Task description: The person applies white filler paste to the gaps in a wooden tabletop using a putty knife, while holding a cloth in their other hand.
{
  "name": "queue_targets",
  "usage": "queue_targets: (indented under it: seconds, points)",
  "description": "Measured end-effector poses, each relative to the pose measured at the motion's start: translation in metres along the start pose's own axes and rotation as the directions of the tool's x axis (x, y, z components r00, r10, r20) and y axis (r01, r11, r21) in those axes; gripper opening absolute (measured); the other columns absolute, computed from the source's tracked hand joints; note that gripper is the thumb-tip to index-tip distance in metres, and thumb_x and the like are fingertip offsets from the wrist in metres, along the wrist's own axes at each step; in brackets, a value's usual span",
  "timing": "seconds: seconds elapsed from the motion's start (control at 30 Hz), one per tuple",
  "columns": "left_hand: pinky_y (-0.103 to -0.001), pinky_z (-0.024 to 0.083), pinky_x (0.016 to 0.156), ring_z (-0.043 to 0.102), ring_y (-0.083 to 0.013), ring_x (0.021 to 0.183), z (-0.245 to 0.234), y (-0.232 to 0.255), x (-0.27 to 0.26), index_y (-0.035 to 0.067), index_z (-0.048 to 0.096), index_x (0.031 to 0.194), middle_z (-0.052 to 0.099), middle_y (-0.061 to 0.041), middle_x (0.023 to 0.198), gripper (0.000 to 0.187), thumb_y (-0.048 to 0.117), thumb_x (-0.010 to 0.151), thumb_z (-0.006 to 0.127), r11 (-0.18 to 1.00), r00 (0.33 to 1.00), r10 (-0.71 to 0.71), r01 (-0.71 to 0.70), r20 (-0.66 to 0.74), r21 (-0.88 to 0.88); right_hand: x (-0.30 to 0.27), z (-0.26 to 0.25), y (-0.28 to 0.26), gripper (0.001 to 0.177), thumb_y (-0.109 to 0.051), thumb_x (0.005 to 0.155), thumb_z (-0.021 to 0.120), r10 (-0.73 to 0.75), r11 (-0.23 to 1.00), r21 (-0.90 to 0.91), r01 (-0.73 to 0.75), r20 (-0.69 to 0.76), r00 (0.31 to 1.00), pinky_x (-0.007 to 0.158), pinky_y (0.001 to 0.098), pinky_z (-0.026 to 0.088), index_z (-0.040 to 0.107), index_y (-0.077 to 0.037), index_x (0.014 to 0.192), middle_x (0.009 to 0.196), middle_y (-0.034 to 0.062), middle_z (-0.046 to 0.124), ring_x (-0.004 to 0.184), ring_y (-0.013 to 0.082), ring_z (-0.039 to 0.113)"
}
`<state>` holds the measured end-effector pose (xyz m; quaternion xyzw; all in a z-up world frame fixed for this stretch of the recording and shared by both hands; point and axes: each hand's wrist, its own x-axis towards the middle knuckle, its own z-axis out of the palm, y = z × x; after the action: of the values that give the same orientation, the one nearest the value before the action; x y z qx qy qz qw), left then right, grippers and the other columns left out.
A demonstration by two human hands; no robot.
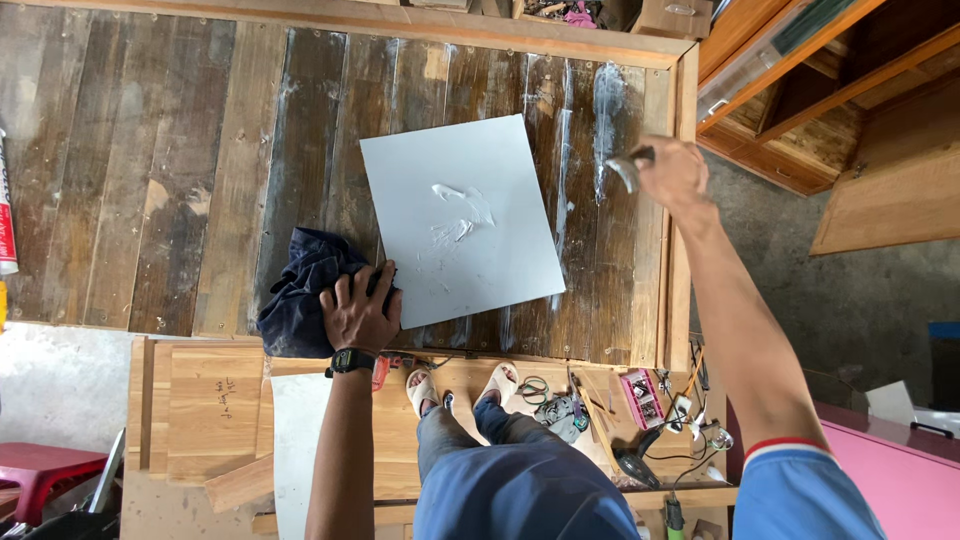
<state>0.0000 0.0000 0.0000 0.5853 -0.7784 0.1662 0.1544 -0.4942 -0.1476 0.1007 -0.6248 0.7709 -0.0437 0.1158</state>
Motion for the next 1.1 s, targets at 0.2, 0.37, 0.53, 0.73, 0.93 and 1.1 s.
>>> queue_targets:
  seconds: [0.2,0.37,0.53,0.73,0.93,1.1]
  points:
    - [-0.048,0.039,0.089,0.053,-0.0273,0.113,-0.002,-0.001,0.000,0.038,0.061,0.146,0.058,-0.002,0.125,0.045,0.052,0.105,0.050,1.000,1.000,-0.004,0.004,0.001,0.002,0.022,0.012,-0.015,0.028,-0.017,0.097,0.065,-0.092,0.970,-0.220,0.100,0.047,0.995,0.092,0.0468,0.058,0.078,-0.038,0.110,0.109,0.0014,0.078,0.111,0.0339,0.071]
    - [-0.048,0.039,0.089,0.052,-0.0273,0.113,0.000,0.000,0.000,0.038,0.062,0.144,0.058,-0.002,0.125,0.045,0.053,0.105,0.050,1.000,1.000,-0.003,0.003,-0.002,-0.014,0.028,0.021,-0.008,0.028,-0.021,0.090,0.070,-0.160,0.941,-0.294,0.169,0.053,0.986,0.089,0.0441,0.060,0.078,-0.045,0.102,0.101,-0.0044,0.079,0.106,0.0269,0.073]
    - [-0.047,0.038,0.089,0.052,-0.0264,0.113,-0.001,-0.001,-0.001,0.038,0.062,0.145,0.058,-0.002,0.125,0.044,0.053,0.105,0.050,1.000,1.000,-0.009,0.009,0.010,-0.009,0.026,0.025,0.001,0.031,-0.017,0.086,0.069,-0.212,0.943,-0.251,0.220,0.062,0.975,0.090,0.0454,0.060,0.078,-0.043,0.101,0.100,-0.0043,0.079,0.105,0.0273,0.074]
    - [-0.048,0.038,0.090,0.052,-0.0271,0.115,-0.002,-0.001,0.000,0.038,0.061,0.146,0.057,-0.003,0.126,0.044,0.053,0.107,0.047,1.000,1.000,-0.008,0.008,0.019,-0.007,0.017,0.029,0.008,0.036,-0.015,0.085,0.068,-0.247,0.931,-0.258,0.260,0.084,0.965,0.093,0.0452,0.061,0.078,-0.044,0.103,0.099,-0.0040,0.080,0.104,0.0271,0.075]
    - [-0.049,0.038,0.093,0.053,-0.0280,0.116,0.000,-0.001,-0.001,0.037,0.062,0.146,0.058,-0.004,0.128,0.044,0.053,0.108,0.045,1.000,1.000,-0.006,0.007,0.007,-0.022,-0.005,0.032,0.016,0.037,-0.011,0.086,0.070,-0.252,0.931,-0.239,0.278,0.131,0.959,0.092,0.0444,0.061,0.079,-0.041,0.106,0.096,-0.0012,0.081,0.099,0.0263,0.076]
    - [-0.050,0.039,0.094,0.054,-0.0286,0.117,0.003,-0.001,-0.002,0.037,0.063,0.145,0.059,-0.003,0.128,0.045,0.055,0.107,0.047,1.000,1.000,-0.014,0.014,0.005,-0.024,-0.035,0.012,0.001,0.040,-0.005,0.090,0.068,-0.230,0.929,-0.240,0.281,0.218,0.948,0.091,0.0453,0.063,0.079,-0.035,0.115,0.096,0.0070,0.082,0.088,0.0269,0.078]
